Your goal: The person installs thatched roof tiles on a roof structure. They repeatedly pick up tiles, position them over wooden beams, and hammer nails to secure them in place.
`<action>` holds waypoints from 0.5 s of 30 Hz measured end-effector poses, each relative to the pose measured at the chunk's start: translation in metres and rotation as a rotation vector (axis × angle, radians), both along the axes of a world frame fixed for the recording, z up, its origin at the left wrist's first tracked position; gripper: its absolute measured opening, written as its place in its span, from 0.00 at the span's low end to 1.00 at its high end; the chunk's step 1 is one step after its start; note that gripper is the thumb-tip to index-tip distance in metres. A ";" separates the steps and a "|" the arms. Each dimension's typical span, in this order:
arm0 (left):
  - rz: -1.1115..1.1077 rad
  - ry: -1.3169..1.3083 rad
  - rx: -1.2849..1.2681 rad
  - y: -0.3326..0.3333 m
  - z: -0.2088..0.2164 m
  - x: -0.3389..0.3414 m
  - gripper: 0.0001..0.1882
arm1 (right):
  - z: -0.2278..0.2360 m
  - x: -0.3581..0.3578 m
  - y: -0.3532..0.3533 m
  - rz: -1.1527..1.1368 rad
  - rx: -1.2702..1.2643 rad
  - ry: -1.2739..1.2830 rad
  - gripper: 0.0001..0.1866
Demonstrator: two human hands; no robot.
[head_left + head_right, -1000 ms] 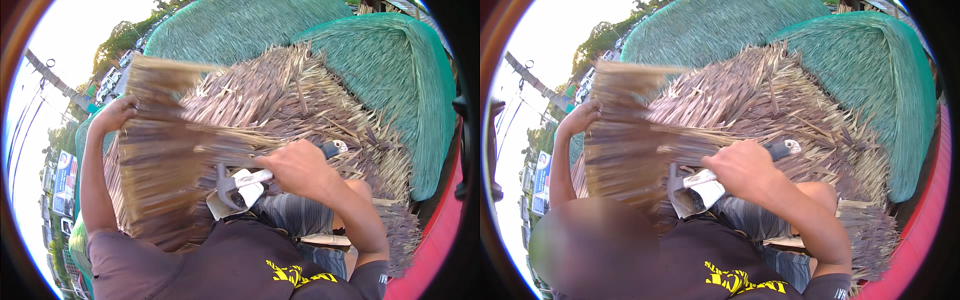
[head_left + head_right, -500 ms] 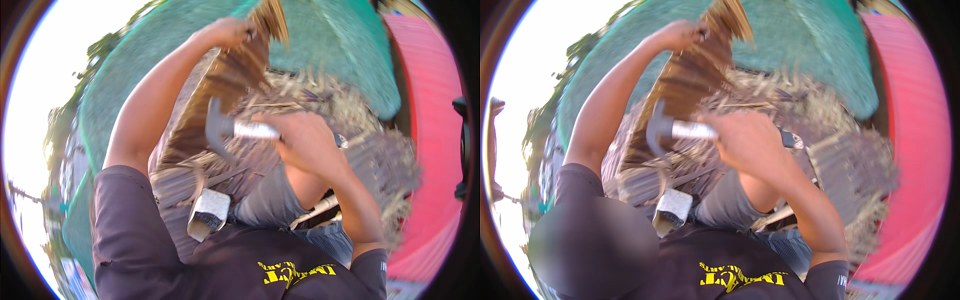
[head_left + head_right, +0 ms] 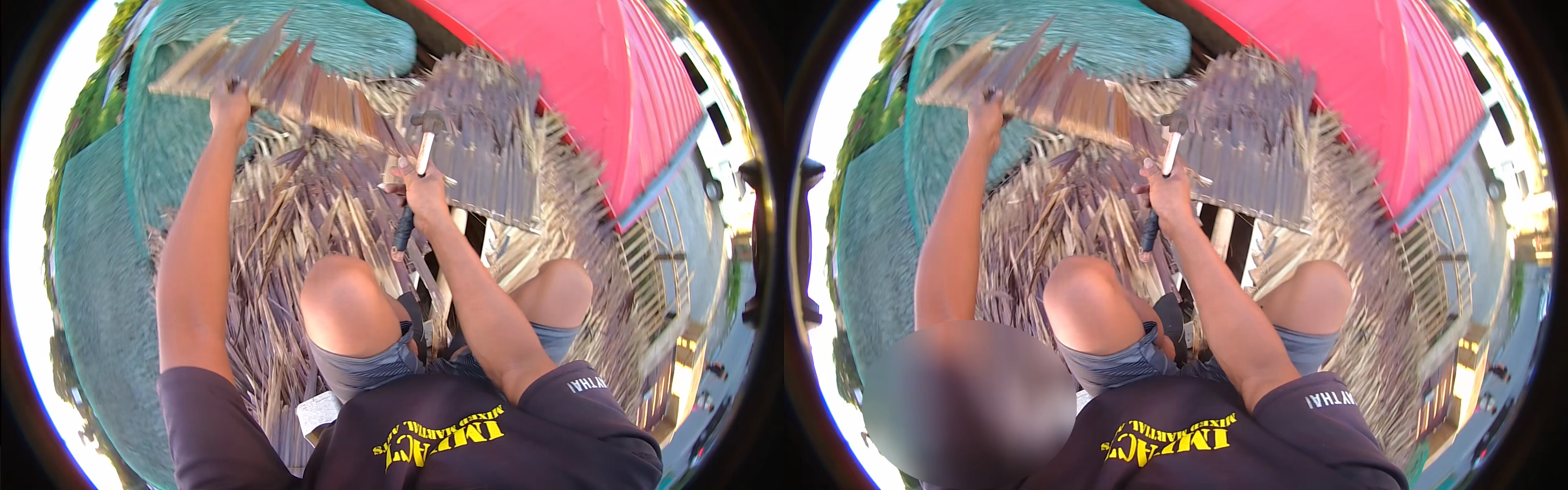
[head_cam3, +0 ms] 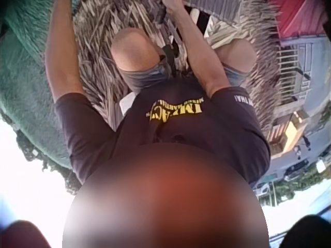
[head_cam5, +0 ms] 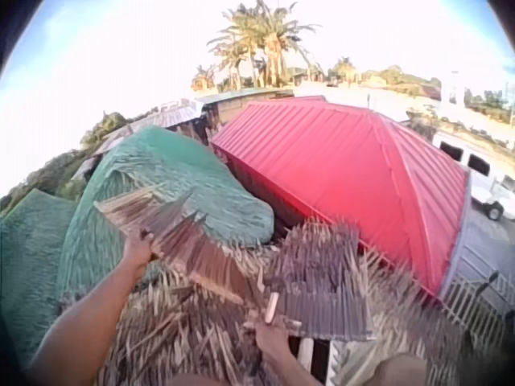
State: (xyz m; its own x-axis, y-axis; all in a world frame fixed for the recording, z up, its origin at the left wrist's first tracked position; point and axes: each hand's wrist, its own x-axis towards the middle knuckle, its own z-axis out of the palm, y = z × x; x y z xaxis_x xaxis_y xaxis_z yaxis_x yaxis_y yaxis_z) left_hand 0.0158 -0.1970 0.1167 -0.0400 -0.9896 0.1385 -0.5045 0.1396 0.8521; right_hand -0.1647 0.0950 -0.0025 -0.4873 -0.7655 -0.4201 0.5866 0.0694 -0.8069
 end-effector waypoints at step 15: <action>-0.391 0.590 0.691 0.111 -0.203 -0.150 0.08 | -0.133 -0.176 0.051 -0.538 0.326 0.244 0.09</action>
